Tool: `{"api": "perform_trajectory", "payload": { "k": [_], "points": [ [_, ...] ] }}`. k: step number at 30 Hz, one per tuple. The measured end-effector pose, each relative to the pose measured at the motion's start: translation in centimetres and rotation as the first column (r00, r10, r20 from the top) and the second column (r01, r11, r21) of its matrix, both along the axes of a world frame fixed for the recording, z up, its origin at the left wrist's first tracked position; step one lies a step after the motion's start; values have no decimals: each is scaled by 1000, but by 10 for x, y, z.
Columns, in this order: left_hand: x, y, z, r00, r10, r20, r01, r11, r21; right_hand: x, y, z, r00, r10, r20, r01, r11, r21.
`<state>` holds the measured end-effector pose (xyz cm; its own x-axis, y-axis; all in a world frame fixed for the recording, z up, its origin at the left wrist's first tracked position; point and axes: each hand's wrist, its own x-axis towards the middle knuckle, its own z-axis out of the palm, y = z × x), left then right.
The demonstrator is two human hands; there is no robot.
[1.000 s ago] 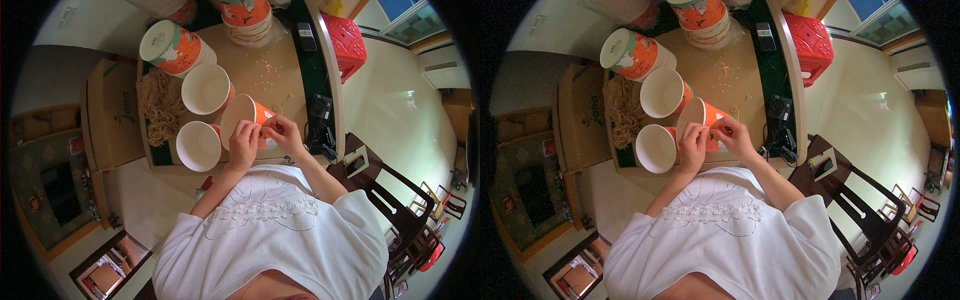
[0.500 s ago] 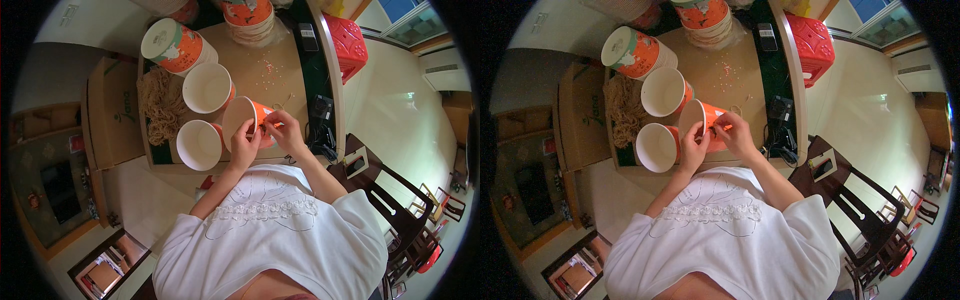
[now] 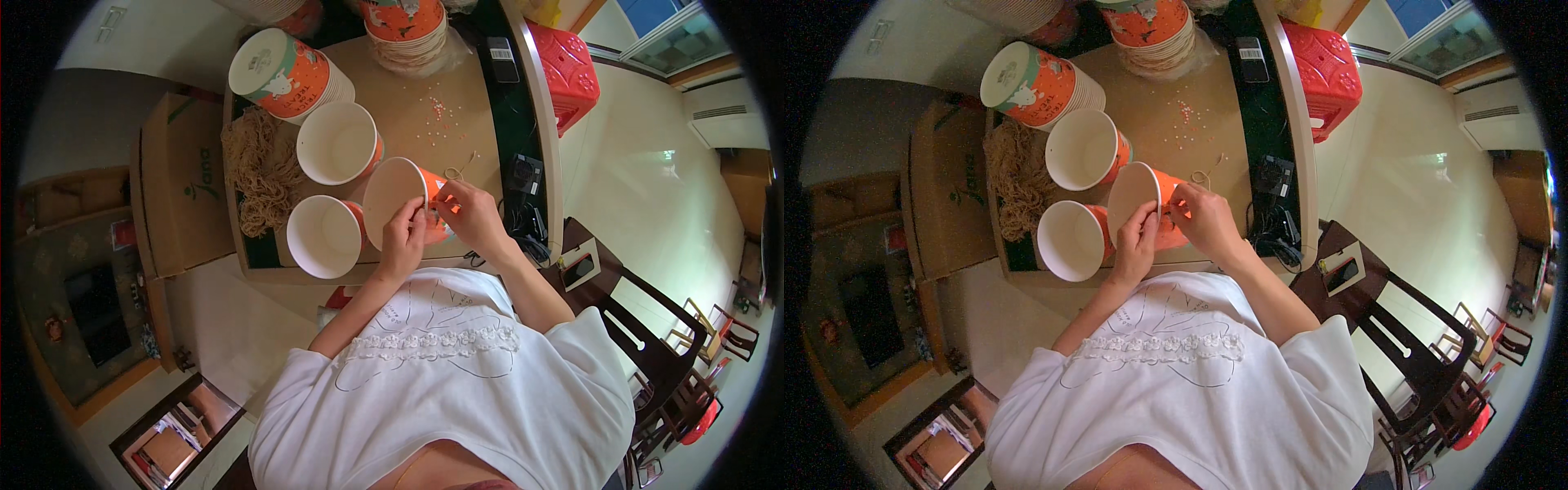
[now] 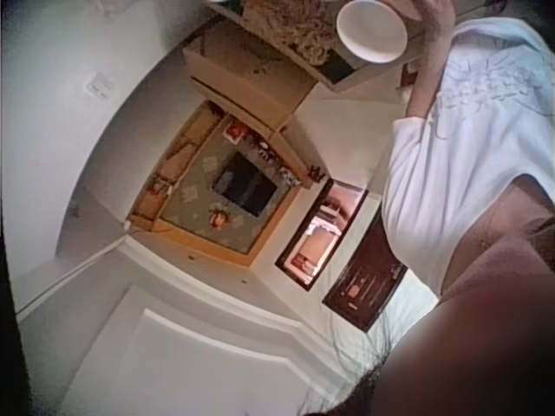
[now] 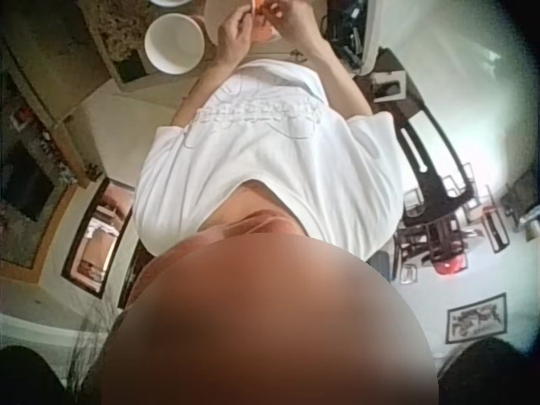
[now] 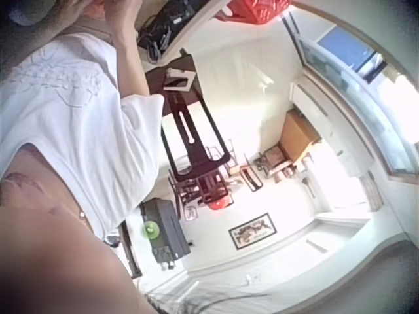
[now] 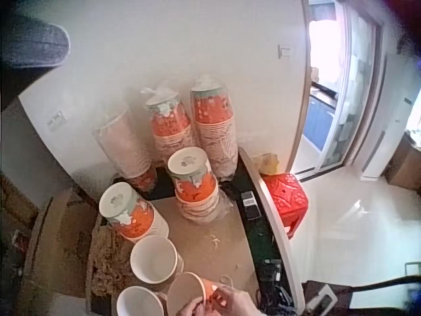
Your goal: Threading decorative strings through holes in paper bowls for packaging.
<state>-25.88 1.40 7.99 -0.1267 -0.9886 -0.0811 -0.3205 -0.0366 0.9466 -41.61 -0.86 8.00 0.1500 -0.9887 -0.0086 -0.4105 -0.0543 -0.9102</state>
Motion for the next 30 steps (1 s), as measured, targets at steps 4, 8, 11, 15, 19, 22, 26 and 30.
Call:
{"api": "perform_trajectory", "payload": {
  "k": [4, 8, 11, 15, 19, 22, 26, 30],
  "points": [
    [1, -1, -8, 1000, 4, 24, -4, 1000, 4, -1, -1, 3, 999, 13, -49, -15, 999, -33],
    [-4, -4, -4, 995, -1, 95, 2, 1000, -6, -4, -1, 1, 992, 28, -120, -32, 999, -28],
    [-4, -7, -8, 975, -24, 221, 45, 995, -92, -3, 2, 4, 986, 51, -159, -51, 999, 8],
    [-4, -9, -16, 961, -68, 269, 106, 986, -129, -5, 5, -8, 987, 67, -148, -64, 998, 24],
    [3, -8, -41, 965, -81, 248, 103, 991, -80, -3, 8, -25, 990, 99, -96, -91, 992, 83],
    [7, -9, -48, 994, 50, 95, -50, 999, -1, -4, 8, -36, 992, 99, -83, -88, 988, 128],
    [13, -4, -58, 993, 99, -59, -90, 987, 131, -4, 7, -38, 994, 83, -73, -71, 985, 157],
    [9, -4, -58, 997, 65, -49, -64, 997, 36, -2, 6, -46, 989, 104, -104, -87, 983, 161]
  ]
}}
